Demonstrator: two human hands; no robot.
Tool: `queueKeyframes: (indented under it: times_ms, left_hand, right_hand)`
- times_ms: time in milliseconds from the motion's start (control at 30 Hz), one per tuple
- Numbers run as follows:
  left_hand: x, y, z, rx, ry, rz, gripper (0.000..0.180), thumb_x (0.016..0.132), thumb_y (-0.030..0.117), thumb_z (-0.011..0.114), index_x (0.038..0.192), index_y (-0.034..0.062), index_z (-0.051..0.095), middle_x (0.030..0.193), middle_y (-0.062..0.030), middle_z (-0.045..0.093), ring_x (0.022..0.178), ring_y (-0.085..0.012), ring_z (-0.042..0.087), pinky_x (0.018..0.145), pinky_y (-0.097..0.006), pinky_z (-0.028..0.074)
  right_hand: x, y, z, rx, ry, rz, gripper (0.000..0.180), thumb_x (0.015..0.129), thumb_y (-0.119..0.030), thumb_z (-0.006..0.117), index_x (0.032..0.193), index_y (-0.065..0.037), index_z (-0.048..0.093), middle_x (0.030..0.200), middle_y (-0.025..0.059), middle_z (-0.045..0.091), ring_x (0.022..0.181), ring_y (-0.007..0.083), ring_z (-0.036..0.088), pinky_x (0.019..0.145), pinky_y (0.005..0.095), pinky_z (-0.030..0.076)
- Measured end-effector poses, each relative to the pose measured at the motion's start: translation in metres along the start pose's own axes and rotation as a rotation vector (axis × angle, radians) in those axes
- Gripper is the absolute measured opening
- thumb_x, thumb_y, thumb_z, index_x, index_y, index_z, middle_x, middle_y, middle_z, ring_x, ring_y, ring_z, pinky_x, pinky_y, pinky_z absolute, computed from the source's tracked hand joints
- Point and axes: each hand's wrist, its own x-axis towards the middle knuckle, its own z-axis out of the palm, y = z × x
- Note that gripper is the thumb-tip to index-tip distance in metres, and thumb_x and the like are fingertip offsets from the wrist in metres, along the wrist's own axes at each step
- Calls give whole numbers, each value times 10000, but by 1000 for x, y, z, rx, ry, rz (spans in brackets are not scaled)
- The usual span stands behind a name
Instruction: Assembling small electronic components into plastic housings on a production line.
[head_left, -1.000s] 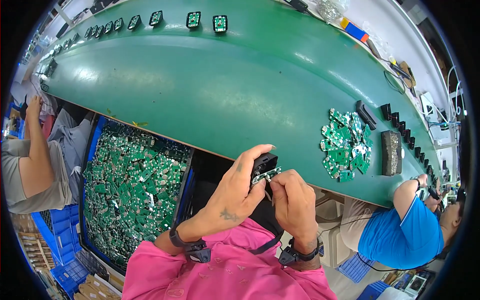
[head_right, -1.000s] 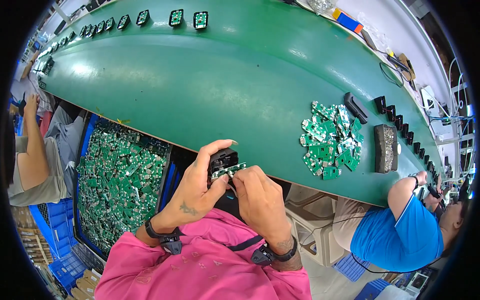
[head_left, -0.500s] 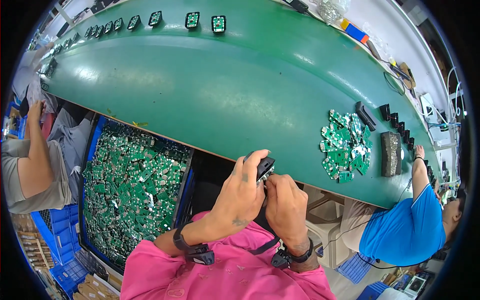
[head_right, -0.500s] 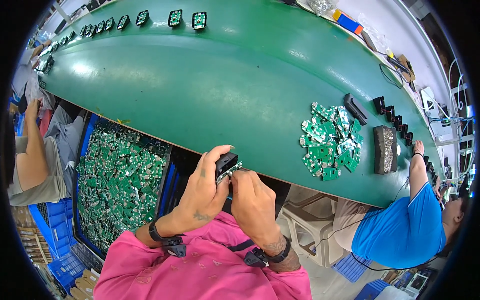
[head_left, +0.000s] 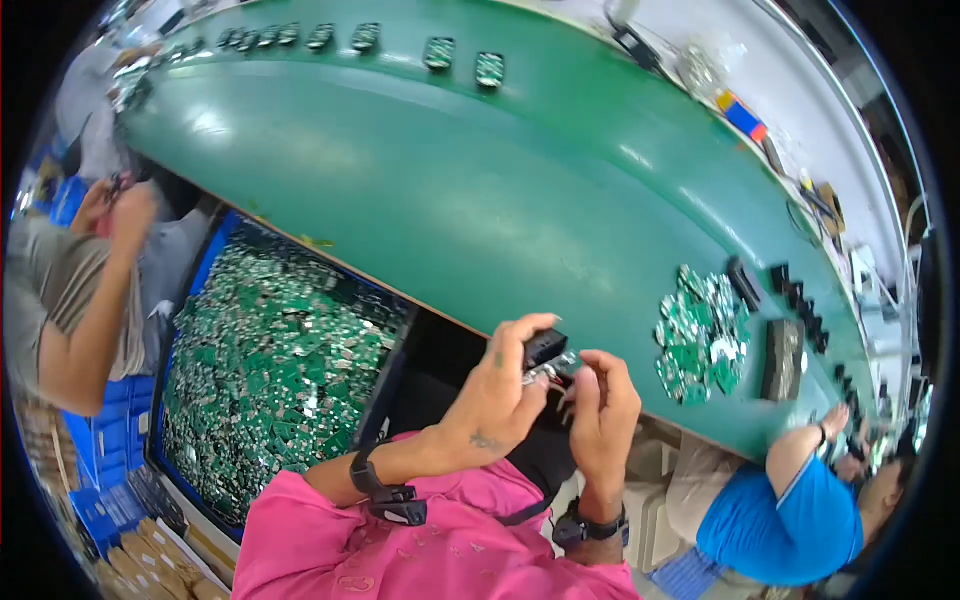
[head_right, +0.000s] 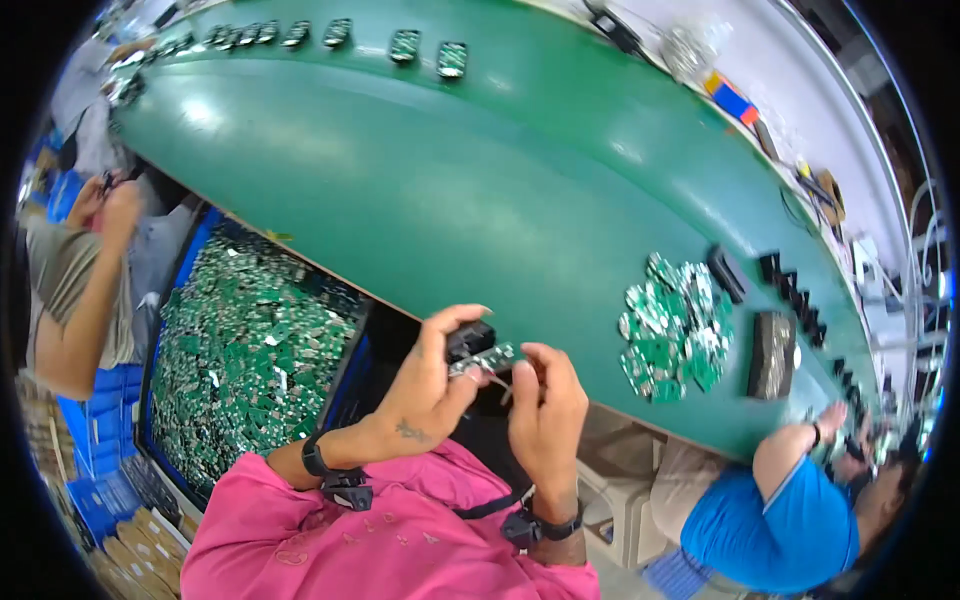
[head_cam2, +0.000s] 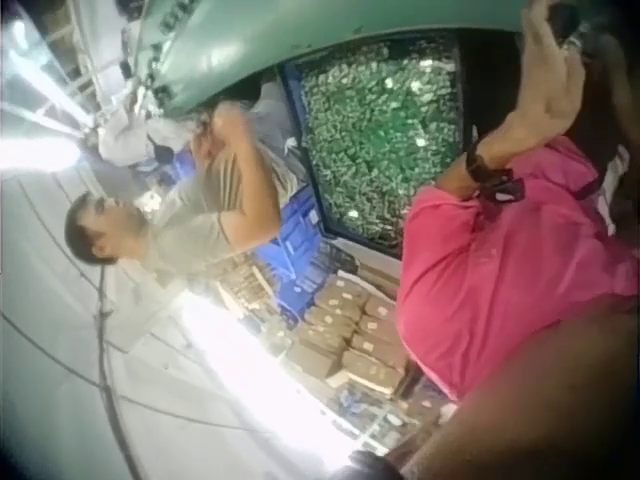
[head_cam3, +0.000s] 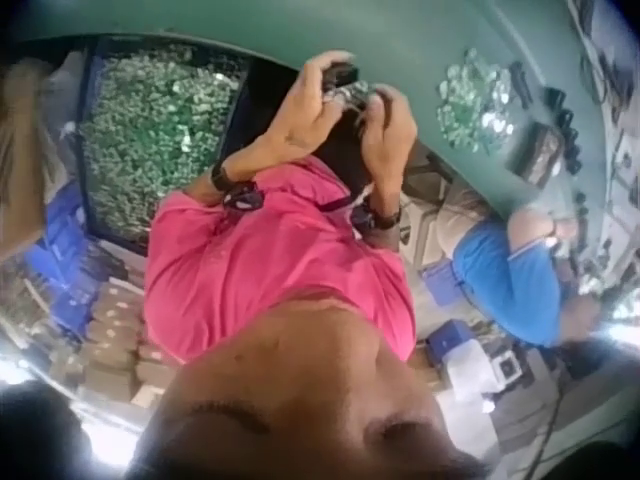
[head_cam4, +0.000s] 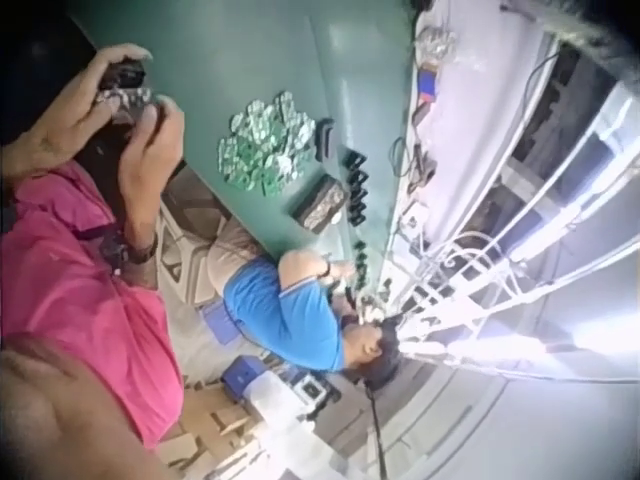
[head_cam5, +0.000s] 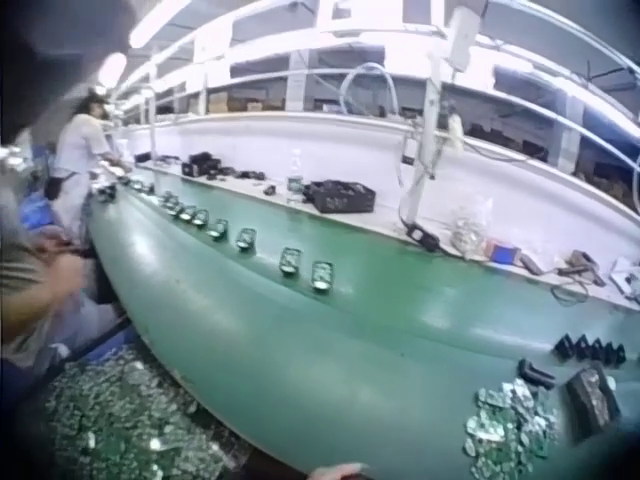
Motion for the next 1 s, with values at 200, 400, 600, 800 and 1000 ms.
queueKeyframes:
  times_ms: [200,400,600,800,1000]
  left_hand:
    - [5,-13,6,-208,-266,109,631,829,-37,544,1407,33,302,1131,-152,507,978,-228,585,851,-333,501]
    - [1,-31,2,-209,-262,104,603,878,-62,501,1405,75,242,1159,-168,468,941,-235,572,796,-330,488]
    - [-2,-10,-15,-236,-356,-11,612,883,-53,516,1412,75,236,1215,-185,474,1174,-302,521,1022,-399,394]
    - [0,-2,-16,-99,-346,133,562,859,-33,563,1379,96,390,1241,-159,454,1172,-310,497,987,-397,406]
    - [6,-19,10,90,-296,216,620,808,-81,554,1385,92,408,1273,-199,413,1127,-394,520,954,-409,467]
  right_hand:
    - [-5,12,-13,228,12,187,171,973,-88,571,832,7,555,686,25,548,534,104,505,487,264,419]
    - [-10,1,4,501,54,220,115,942,-65,614,935,43,654,810,74,642,646,120,567,594,253,468]
    - [-4,-17,5,289,27,221,239,987,-142,572,804,10,592,641,-13,511,574,79,447,486,250,334]
    - [-5,-9,-20,230,-107,181,256,970,-153,610,758,-8,613,605,-4,536,497,56,427,435,243,293]
    - [-11,-13,-29,-102,-254,-187,309,948,-126,612,697,-7,475,628,60,491,520,140,442,484,327,342]
